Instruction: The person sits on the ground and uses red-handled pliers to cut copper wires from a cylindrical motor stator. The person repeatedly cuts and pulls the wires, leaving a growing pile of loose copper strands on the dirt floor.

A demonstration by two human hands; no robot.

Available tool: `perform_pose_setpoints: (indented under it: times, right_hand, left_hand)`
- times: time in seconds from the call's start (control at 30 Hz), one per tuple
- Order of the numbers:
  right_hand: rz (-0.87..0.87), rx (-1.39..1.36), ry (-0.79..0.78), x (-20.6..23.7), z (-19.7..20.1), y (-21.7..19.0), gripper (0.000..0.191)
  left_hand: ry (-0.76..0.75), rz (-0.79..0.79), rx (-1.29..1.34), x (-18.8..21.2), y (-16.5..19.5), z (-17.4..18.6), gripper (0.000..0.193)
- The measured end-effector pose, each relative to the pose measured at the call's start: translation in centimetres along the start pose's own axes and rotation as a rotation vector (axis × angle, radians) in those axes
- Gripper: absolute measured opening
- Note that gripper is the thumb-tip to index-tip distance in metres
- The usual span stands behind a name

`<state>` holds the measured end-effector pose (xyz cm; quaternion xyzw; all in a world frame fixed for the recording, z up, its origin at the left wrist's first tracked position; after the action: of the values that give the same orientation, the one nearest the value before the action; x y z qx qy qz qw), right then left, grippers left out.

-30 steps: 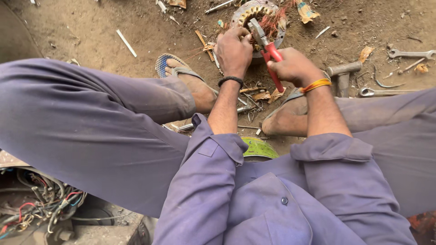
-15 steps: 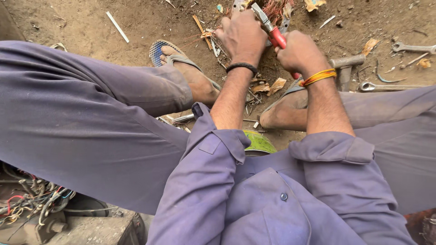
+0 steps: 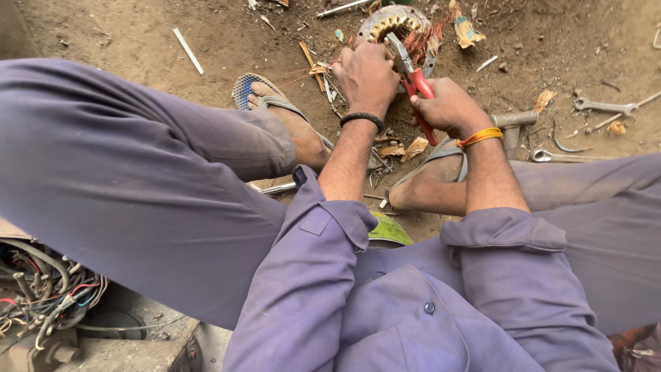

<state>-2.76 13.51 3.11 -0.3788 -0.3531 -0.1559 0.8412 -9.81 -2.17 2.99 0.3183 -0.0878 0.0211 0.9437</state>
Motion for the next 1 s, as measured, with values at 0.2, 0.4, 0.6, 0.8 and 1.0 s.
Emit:
perform_pose_setpoints:
  times: [0.2, 0.4, 0.6, 0.8, 1.0]
  right_hand:
    - [-0.110, -0.254, -0.061, -0.1, -2.5, 1.6, 0.030]
    - [-0.103, -0.006, 0.158, -0.9, -3.8, 2.6, 0.043]
    - [-0.077, 0.334, 0.644, 1.1, -3.7, 0.7, 0.033]
    - [-0.263, -0.688, -0.208, 0.2, -3.4, 2.4, 0.034]
    - [-0.075, -0.117, 0.189, -1.0, -2.8, 2.0, 0.036]
  left_hand:
    - [-0.030, -0.048, 0.069, 0.6, 0.0, 0.3, 0.006]
    - [-0.014, -0.096, 0.067, 0.9, 0.3, 0.6, 0.008]
    - [0.081, -0.208, -0.042, 0.7, -0.1, -1.2, 0.009]
    - [0.023, -0.169, 0.065, -0.4, -0.9, -2.4, 0.012]
    - [0.095, -0.209, 0.111, 0.1, -1.2, -1.9, 0.010]
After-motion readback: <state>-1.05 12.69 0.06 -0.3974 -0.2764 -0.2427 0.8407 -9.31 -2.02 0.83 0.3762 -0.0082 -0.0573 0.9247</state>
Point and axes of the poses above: each hand's wrist, its own x-axis away from the middle knuckle, its own z-axis out of the back of the hand, y = z × x, the point moved 5 cm from there along -x, towards the middle knuckle, and after that the axes turned 5 degrees about x, right-handed, at the moved point
